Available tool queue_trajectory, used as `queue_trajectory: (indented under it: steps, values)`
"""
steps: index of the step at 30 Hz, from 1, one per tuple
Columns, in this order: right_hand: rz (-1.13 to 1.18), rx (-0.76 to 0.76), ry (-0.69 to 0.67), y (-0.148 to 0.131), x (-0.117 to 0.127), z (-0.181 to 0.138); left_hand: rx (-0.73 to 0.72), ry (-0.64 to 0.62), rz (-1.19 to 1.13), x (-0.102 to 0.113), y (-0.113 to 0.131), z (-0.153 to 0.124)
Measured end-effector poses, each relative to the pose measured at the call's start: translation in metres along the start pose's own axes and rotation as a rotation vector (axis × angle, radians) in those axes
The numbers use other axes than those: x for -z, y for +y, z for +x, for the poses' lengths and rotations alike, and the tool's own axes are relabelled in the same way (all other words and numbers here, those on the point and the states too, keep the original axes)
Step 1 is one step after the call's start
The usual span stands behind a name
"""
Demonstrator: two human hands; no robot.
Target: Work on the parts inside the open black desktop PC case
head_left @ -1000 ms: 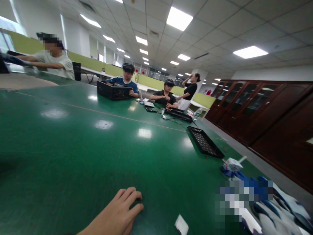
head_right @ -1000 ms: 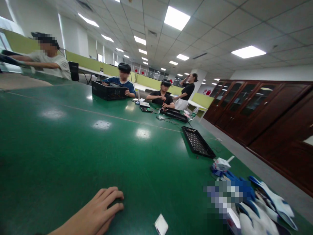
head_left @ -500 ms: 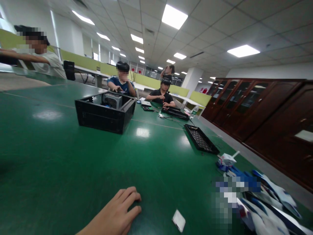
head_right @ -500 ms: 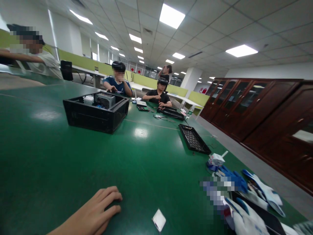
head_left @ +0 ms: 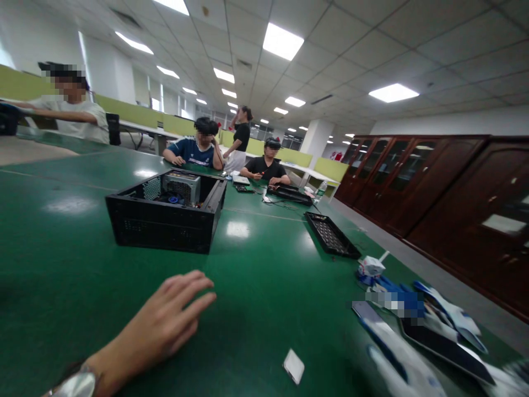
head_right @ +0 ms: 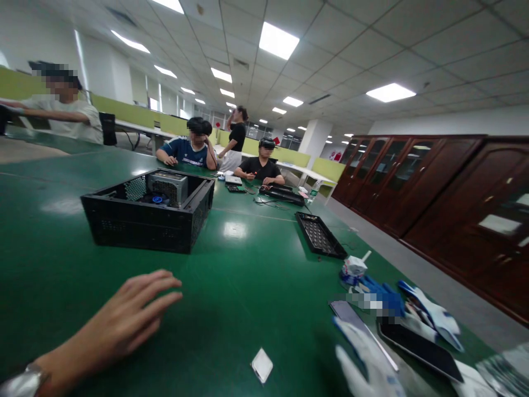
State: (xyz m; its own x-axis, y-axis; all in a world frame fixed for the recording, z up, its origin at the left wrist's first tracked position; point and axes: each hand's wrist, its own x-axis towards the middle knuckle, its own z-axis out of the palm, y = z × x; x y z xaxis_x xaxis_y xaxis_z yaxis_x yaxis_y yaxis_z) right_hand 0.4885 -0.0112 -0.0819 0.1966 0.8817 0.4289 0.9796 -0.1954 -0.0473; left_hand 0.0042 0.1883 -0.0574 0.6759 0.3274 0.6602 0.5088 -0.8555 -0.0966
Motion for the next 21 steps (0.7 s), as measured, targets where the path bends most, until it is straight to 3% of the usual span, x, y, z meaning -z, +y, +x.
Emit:
queue_trajectory:
  steps: [5, 8, 10, 12, 15, 18, 21]
  values:
    - [0.099, 0.320, -0.353, -0.092, -0.019, -0.003, 0.308, -0.065, 0.250, 0.030, -0.113, 0.060]
    - [0.086, 0.389, -0.451, -0.118, -0.019, 0.003, 0.424, -0.221, 0.337, 0.029, -0.168, 0.085]
    - [0.089, 0.385, -0.459, -0.124, -0.015, 0.006, 0.491, -0.368, 0.319, 0.023, -0.189, 0.089]
    - [0.124, 0.386, -0.465, -0.127, -0.010, 0.011, 0.523, -0.465, 0.288, 0.019, -0.197, 0.088]
    - [0.163, 0.436, -0.587, -0.132, -0.006, 0.018, 0.507, -0.458, 0.306, 0.020, -0.193, 0.086]
    - [0.179, 0.549, -0.697, -0.139, -0.006, 0.026, 0.513, -0.467, 0.325, 0.027, -0.176, 0.088]
    - [0.143, 0.660, -0.625, -0.148, -0.010, 0.031, 0.513, -0.510, 0.347, 0.037, -0.141, 0.086]
